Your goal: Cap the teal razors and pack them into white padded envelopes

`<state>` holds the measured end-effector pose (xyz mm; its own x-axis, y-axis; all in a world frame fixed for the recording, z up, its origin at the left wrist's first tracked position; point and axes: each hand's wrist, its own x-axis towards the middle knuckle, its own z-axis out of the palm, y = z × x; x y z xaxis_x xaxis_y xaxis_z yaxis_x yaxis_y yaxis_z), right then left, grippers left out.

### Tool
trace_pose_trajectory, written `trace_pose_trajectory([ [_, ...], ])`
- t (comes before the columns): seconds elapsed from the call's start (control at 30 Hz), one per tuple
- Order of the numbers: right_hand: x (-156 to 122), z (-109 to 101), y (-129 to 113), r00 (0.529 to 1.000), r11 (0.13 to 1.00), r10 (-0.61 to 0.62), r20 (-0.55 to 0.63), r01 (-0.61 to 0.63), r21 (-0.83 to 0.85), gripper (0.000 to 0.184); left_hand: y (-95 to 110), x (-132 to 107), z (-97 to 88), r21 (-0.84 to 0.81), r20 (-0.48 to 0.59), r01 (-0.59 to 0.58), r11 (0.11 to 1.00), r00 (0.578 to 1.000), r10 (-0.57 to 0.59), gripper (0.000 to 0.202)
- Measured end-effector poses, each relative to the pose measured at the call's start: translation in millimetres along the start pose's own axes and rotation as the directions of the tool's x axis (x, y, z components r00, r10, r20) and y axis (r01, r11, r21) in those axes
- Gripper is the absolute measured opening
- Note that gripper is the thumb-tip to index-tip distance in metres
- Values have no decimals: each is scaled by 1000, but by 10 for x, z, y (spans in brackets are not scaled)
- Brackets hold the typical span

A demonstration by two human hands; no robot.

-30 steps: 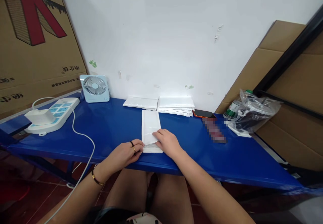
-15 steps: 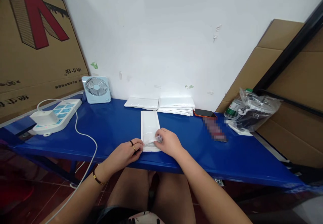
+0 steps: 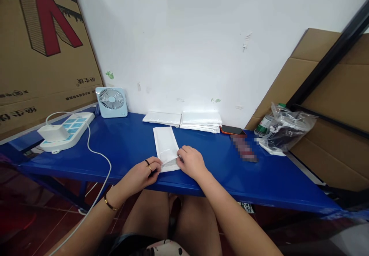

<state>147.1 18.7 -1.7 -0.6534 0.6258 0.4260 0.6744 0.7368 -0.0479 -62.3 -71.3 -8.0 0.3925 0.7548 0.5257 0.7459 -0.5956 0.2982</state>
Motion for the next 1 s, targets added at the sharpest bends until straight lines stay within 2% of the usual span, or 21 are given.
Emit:
trace_pose_trajectory([
  [0.07, -105, -108, -3, 994, 991, -108, -26, 110, 78, 12, 12, -57, -20, -32, 28, 2, 999, 1000, -1, 11],
  [0.13, -251, -209, -18, 979, 966, -202, 4, 199, 163, 15, 38, -107, -24, -60, 48, 32, 998, 998, -29, 12],
  [0.23, -446, -293, -83, 969, 933, -236, 69, 206, 295, 27, 92, -134, -6, -88, 75, 152, 985, 987, -145, 12],
  [0.3, -506, -287, -131, 979, 916, -187, 78, 145, 375, 28, 123, -119, 12, -122, 79, 254, 960, 966, -246, 10],
  [0.37, -498, -235, -156, 994, 889, -81, 71, 40, 457, 16, 134, -90, 31, -160, 68, 355, 921, 935, -349, 10],
  [0.47, -396, -114, -149, 987, 842, 124, 98, -157, 517, 24, 111, -40, 70, -187, 48, 479, 858, 877, -479, 8],
  [0.57, -268, -16, -132, 954, 862, 264, 141, -299, 409, 28, 80, 16, 120, -137, 47, 551, 823, 834, -550, 9],
  [0.63, -207, 19, -136, 936, 888, 314, 158, -349, 299, 27, 81, 54, 148, -37, 43, 580, 814, 815, -578, 14],
  [0.67, -188, 28, -143, 930, 898, 330, 165, -363, 249, 26, 90, 70, 157, 27, 24, 577, 816, 816, -578, 15],
  [0.73, -173, 37, -162, 922, 911, 347, 172, -375, 172, 25, 116, 85, 161, 144, -40, 508, 849, 860, -508, 17],
  [0.8, -181, 42, -178, 920, 919, 353, 167, -375, 123, 24, 140, 75, 153, 191, -64, 346, 919, 938, -340, 17],
  [0.87, -194, 50, -185, 924, 925, 352, 150, -368, 98, 24, 148, 50, 144, 162, -18, 167, 972, 986, -166, 15],
  [0.93, -202, 63, -181, 930, 930, 343, 134, -356, 91, 23, 135, 34, 146, 137, 36, 68, 988, 997, -73, 20],
  [1.0, -200, 75, -169, 935, 935, 332, 126, -344, 90, 23, 107, 48, 160, 173, 59, 25, 985, 998, -36, 18],
])
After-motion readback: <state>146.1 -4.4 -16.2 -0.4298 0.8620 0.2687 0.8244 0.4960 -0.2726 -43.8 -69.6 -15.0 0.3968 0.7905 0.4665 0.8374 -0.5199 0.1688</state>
